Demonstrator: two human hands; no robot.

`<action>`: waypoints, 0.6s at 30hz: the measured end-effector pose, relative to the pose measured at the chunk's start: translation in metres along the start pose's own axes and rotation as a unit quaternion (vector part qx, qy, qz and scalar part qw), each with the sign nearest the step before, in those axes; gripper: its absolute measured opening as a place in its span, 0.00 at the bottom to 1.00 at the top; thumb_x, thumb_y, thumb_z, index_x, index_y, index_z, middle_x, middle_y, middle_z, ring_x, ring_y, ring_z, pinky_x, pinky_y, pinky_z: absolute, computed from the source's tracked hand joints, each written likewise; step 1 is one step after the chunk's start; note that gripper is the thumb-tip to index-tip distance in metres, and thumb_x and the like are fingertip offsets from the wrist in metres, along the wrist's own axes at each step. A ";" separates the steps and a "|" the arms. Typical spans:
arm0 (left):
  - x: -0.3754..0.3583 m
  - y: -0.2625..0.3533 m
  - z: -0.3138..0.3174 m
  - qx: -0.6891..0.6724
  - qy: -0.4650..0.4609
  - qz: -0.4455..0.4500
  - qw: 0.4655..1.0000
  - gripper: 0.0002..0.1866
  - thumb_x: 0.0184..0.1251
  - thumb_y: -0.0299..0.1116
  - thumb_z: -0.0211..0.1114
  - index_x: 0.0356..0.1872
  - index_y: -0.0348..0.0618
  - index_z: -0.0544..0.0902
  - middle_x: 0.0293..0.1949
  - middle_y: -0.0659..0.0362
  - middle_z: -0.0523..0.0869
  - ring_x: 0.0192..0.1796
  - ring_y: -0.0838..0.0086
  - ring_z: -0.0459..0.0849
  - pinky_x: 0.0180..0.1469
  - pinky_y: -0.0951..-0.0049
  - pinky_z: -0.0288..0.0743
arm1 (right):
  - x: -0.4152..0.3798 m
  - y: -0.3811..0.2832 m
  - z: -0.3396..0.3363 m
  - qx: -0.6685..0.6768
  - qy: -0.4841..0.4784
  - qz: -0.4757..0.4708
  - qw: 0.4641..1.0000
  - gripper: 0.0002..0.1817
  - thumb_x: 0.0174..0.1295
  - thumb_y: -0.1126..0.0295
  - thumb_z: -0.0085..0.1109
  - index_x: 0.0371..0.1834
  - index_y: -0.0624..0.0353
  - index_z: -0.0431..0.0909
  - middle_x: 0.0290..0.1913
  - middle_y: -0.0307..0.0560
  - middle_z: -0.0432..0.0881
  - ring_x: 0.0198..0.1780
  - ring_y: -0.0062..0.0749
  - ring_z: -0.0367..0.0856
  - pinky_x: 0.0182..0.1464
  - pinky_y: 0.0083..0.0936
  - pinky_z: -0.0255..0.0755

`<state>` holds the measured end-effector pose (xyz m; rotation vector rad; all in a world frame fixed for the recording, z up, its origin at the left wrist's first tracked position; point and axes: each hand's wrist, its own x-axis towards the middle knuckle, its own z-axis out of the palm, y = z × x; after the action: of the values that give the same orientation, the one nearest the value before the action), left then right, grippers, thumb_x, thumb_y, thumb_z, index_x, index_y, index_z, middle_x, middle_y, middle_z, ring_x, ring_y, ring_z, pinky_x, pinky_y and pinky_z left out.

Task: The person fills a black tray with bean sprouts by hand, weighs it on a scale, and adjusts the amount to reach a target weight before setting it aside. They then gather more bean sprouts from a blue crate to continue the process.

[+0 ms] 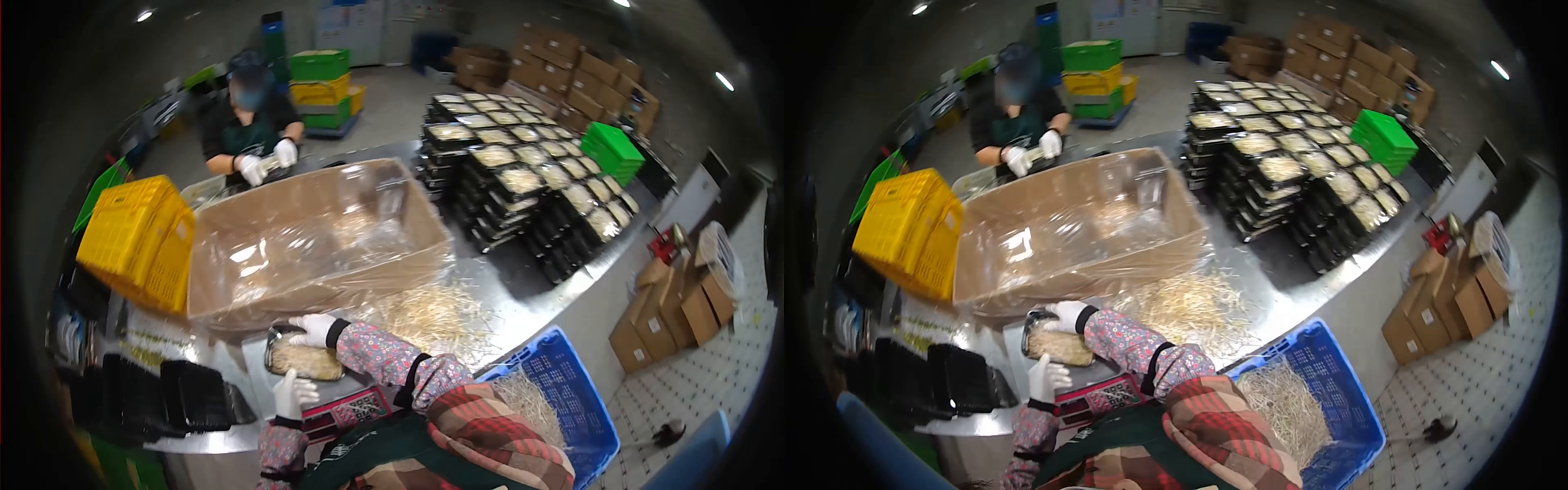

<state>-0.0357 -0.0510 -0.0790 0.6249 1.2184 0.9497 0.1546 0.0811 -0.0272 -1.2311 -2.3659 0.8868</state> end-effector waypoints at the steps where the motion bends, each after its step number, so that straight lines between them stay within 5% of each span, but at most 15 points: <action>1: 0.000 -0.001 -0.004 0.015 0.014 0.021 1.000 0.26 0.70 0.50 0.58 0.35 0.29 0.76 0.23 0.46 0.83 0.18 0.61 0.82 0.21 0.64 0.81 | -0.017 0.011 -0.008 0.078 -0.018 0.043 0.996 0.29 0.63 0.47 0.58 0.56 0.61 0.77 0.46 0.62 0.83 0.49 0.51 0.82 0.54 0.38 0.74; 8: 0.004 0.012 0.010 0.025 0.014 0.033 0.999 0.22 0.73 0.50 0.56 0.36 0.36 0.75 0.25 0.51 0.82 0.18 0.67 0.80 0.20 0.69 0.79 | -0.133 0.065 -0.007 0.369 0.144 0.116 0.911 0.17 0.64 0.60 0.62 0.45 0.63 0.84 0.36 0.46 0.86 0.38 0.28 0.82 0.46 0.27 0.75; 12: -0.002 0.027 0.019 -0.033 0.029 0.054 0.998 0.19 0.74 0.48 0.55 0.37 0.38 0.76 0.25 0.54 0.81 0.19 0.71 0.79 0.21 0.74 0.76 | -0.224 0.138 -0.046 0.374 0.407 0.189 0.811 0.13 0.62 0.65 0.65 0.40 0.64 0.84 0.36 0.39 0.85 0.38 0.20 0.79 0.43 0.21 0.74; 14: -0.002 0.031 0.023 -0.021 0.067 0.085 0.994 0.18 0.74 0.47 0.54 0.38 0.39 0.76 0.25 0.56 0.81 0.19 0.72 0.79 0.21 0.74 0.77 | -0.265 0.193 -0.066 0.373 0.571 0.218 0.698 0.08 0.60 0.70 0.65 0.38 0.64 0.84 0.37 0.39 0.85 0.38 0.20 0.79 0.45 0.21 0.74; 15: 0.001 0.031 0.022 -0.025 0.063 0.080 0.994 0.17 0.75 0.46 0.54 0.38 0.40 0.77 0.25 0.56 0.82 0.19 0.72 0.80 0.21 0.74 0.77 | -0.277 0.214 -0.080 0.420 0.662 0.191 0.590 0.07 0.60 0.72 0.65 0.38 0.64 0.84 0.37 0.39 0.84 0.39 0.21 0.78 0.45 0.21 0.73; 18: 0.002 0.029 0.031 -0.011 0.072 0.083 0.994 0.17 0.75 0.45 0.54 0.39 0.40 0.77 0.26 0.56 0.83 0.19 0.71 0.81 0.21 0.74 0.78 | -0.309 0.325 -0.112 0.261 0.825 0.169 0.471 0.09 0.63 0.70 0.64 0.40 0.66 0.81 0.37 0.40 0.83 0.37 0.21 0.79 0.43 0.20 0.73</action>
<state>-0.0139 -0.0322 -0.0481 0.6574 1.2965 1.1629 0.5923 0.0100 -0.1587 -1.1873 -0.2143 0.0730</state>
